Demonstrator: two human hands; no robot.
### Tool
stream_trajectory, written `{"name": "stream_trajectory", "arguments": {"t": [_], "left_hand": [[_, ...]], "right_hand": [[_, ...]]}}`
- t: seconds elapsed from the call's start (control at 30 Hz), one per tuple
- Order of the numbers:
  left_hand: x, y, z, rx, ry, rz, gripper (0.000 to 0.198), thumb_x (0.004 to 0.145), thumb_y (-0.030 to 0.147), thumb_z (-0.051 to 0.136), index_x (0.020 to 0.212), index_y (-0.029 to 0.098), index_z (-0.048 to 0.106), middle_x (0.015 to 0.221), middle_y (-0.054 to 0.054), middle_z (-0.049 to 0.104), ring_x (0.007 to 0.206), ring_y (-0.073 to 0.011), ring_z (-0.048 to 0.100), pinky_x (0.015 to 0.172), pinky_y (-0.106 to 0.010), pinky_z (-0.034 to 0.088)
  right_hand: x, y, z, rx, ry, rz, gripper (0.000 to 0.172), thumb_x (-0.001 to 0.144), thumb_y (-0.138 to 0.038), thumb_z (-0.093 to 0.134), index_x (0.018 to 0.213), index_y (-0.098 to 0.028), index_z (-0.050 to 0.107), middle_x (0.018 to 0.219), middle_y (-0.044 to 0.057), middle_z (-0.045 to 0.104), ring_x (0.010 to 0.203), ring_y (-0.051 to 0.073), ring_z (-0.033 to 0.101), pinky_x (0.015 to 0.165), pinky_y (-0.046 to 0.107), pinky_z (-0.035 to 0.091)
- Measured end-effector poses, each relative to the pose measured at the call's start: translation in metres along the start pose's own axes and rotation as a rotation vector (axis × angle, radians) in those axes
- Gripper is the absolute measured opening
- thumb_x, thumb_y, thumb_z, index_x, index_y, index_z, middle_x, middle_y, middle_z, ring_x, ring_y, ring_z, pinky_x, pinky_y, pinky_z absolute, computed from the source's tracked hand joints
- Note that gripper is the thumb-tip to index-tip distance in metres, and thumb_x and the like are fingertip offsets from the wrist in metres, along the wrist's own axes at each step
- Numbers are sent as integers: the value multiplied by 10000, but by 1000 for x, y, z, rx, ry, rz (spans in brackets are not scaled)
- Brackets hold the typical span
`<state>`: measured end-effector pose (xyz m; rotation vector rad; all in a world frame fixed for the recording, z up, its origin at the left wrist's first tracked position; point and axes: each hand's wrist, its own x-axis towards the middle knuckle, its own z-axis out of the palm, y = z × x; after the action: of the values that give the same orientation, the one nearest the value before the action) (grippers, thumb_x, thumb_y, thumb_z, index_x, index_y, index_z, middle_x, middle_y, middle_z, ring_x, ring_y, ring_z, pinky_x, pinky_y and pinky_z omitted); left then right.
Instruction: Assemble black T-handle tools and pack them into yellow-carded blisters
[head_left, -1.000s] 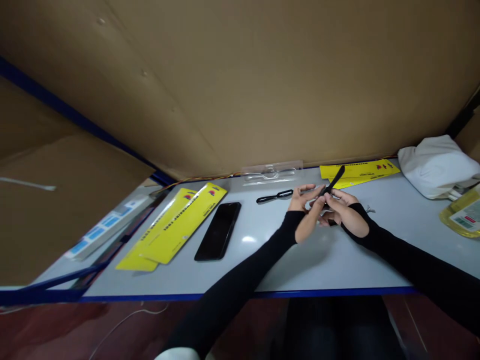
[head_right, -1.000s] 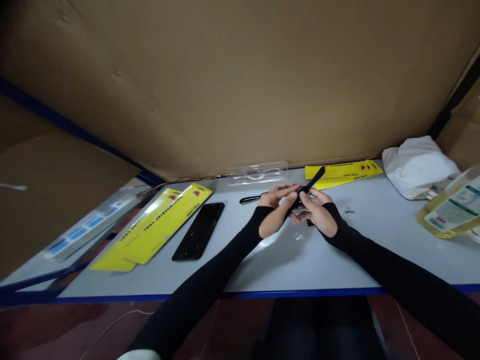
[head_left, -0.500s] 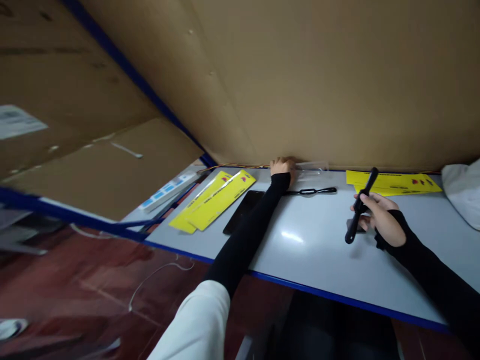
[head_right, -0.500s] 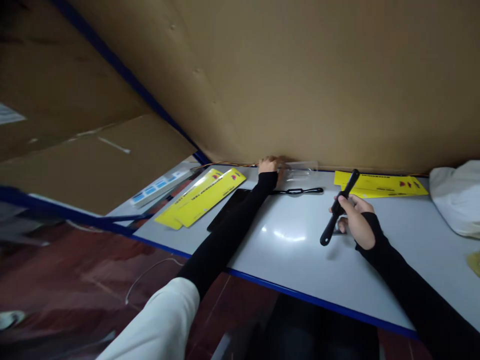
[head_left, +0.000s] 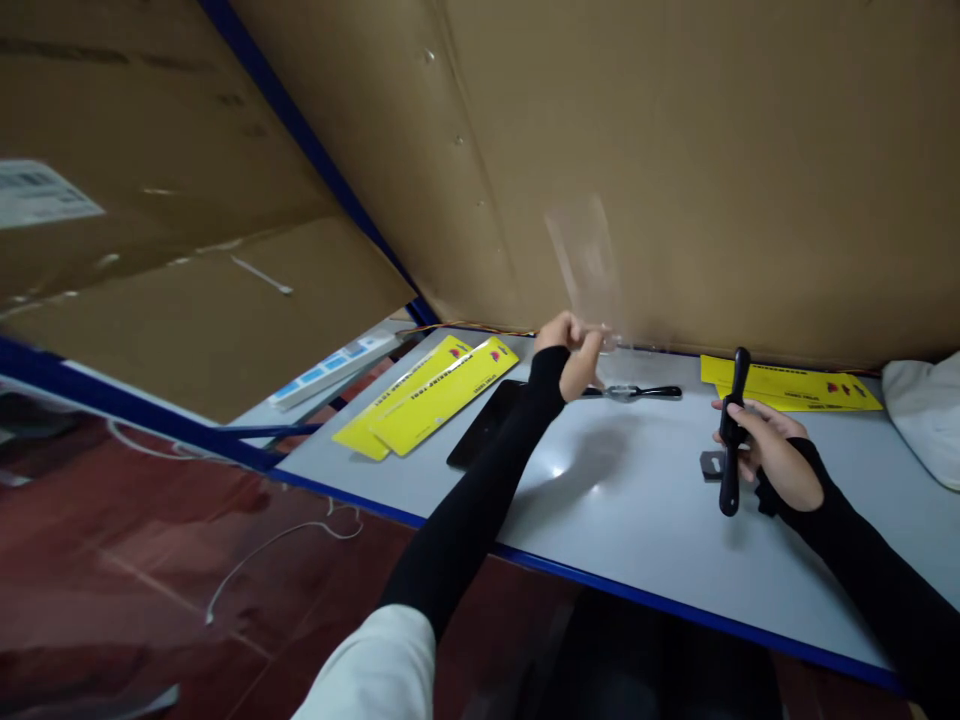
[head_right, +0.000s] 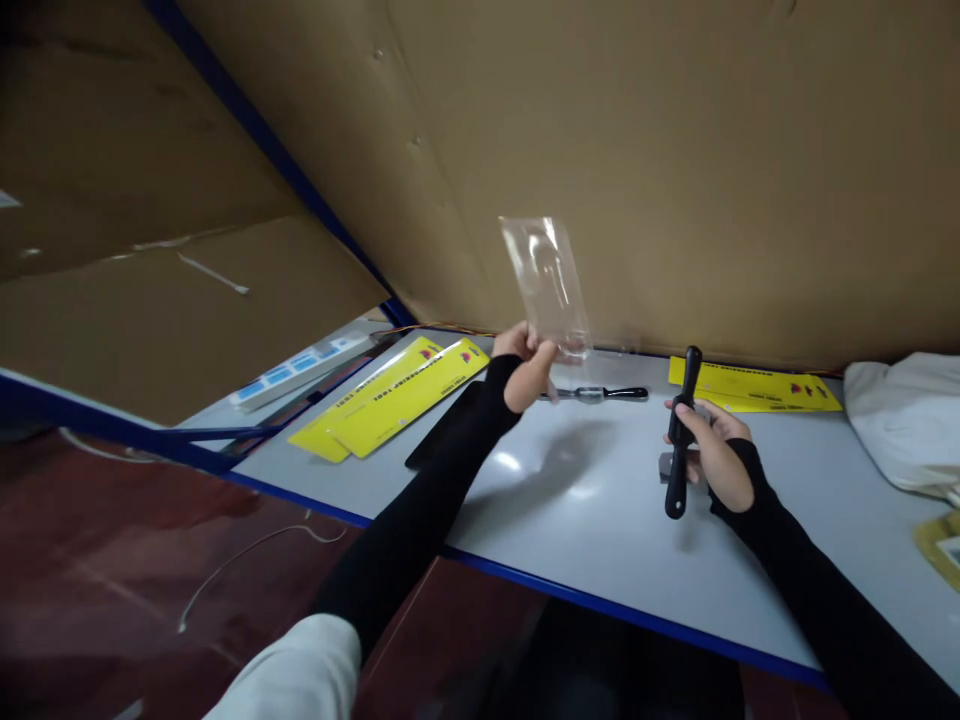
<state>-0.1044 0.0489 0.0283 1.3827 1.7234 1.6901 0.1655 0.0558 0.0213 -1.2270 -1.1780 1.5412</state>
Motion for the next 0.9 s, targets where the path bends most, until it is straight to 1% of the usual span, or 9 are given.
{"name": "stream_trajectory", "arguments": {"t": [0.07, 0.17, 0.3, 0.4, 0.53, 0.67, 0.77, 0.83, 0.9], "left_hand": [[-28, -2, 22, -148, -89, -87, 372, 845, 367, 701, 1006, 272, 379, 908, -25, 710, 721, -222, 742, 507, -304, 580], [-75, -2, 56, -489, -239, -356, 619, 777, 272, 778, 1240, 283, 367, 977, -30, 702, 759, -233, 755, 485, -279, 584], [-114, 8, 75, -730, -600, -617, 705, 781, 241, 784, 1371, 257, 398, 1056, -78, 705, 886, -319, 779, 618, -474, 676], [-119, 15, 75, -831, -661, -673, 624, 802, 293, 819, 1304, 228, 453, 1178, -145, 718, 1060, -404, 758, 691, -578, 681], [-112, 8, 79, -934, -677, -688, 650, 808, 439, 879, 1269, 192, 492, 1191, -189, 726, 1146, -480, 728, 668, -605, 680], [-106, -6, 84, -971, -737, -704, 682, 757, 494, 920, 1211, 159, 538, 997, -161, 763, 962, -458, 786, 637, -571, 681], [-103, -11, 84, -991, -735, -715, 613, 737, 409, 923, 1168, 160, 565, 978, -143, 778, 872, -416, 801, 616, -529, 683], [-101, -11, 81, -1002, -719, -729, 559, 728, 300, 897, 1164, 169, 572, 992, -134, 788, 876, -408, 804, 601, -511, 683], [-98, -10, 77, -1004, -730, -750, 533, 729, 233, 847, 1177, 168, 565, 1009, -144, 798, 876, -415, 805, 559, -494, 673]], "right_hand": [[-6, -2, 5, -82, 11, -69, 573, 610, -622, 855, 949, -183, 714, 608, 10, 617, 401, 119, 441, 309, 232, 270], [-9, 2, 10, -246, 47, -320, 456, 737, -618, 759, 918, -200, 761, 655, 27, 634, 513, 157, 517, 409, 270, 401], [-5, 16, 3, -641, 89, -647, 310, 851, -488, 662, 876, -217, 810, 733, 53, 702, 631, 188, 575, 611, 329, 509], [-3, 26, -4, -833, 24, -723, 303, 881, -438, 677, 993, -220, 855, 759, 55, 705, 571, 167, 532, 613, 335, 511], [-6, 32, -6, -786, -80, -716, 277, 874, -363, 740, 1098, -242, 849, 913, 55, 689, 547, 121, 518, 512, 275, 490], [-13, 34, -3, -747, -164, -746, 314, 876, -308, 742, 1176, -256, 820, 1021, 53, 660, 553, 87, 526, 466, 241, 463], [-14, 33, -5, -702, -206, -739, 336, 865, -297, 754, 1196, -259, 798, 1029, 53, 660, 617, 105, 579, 439, 226, 426], [-9, 32, -12, -659, -171, -729, 271, 884, -300, 735, 1142, -249, 796, 1023, 59, 678, 673, 127, 614, 442, 224, 408], [3, 29, -25, -634, -59, -730, 221, 903, -326, 707, 1085, -228, 785, 1003, 70, 697, 739, 157, 643, 489, 238, 438]]}}
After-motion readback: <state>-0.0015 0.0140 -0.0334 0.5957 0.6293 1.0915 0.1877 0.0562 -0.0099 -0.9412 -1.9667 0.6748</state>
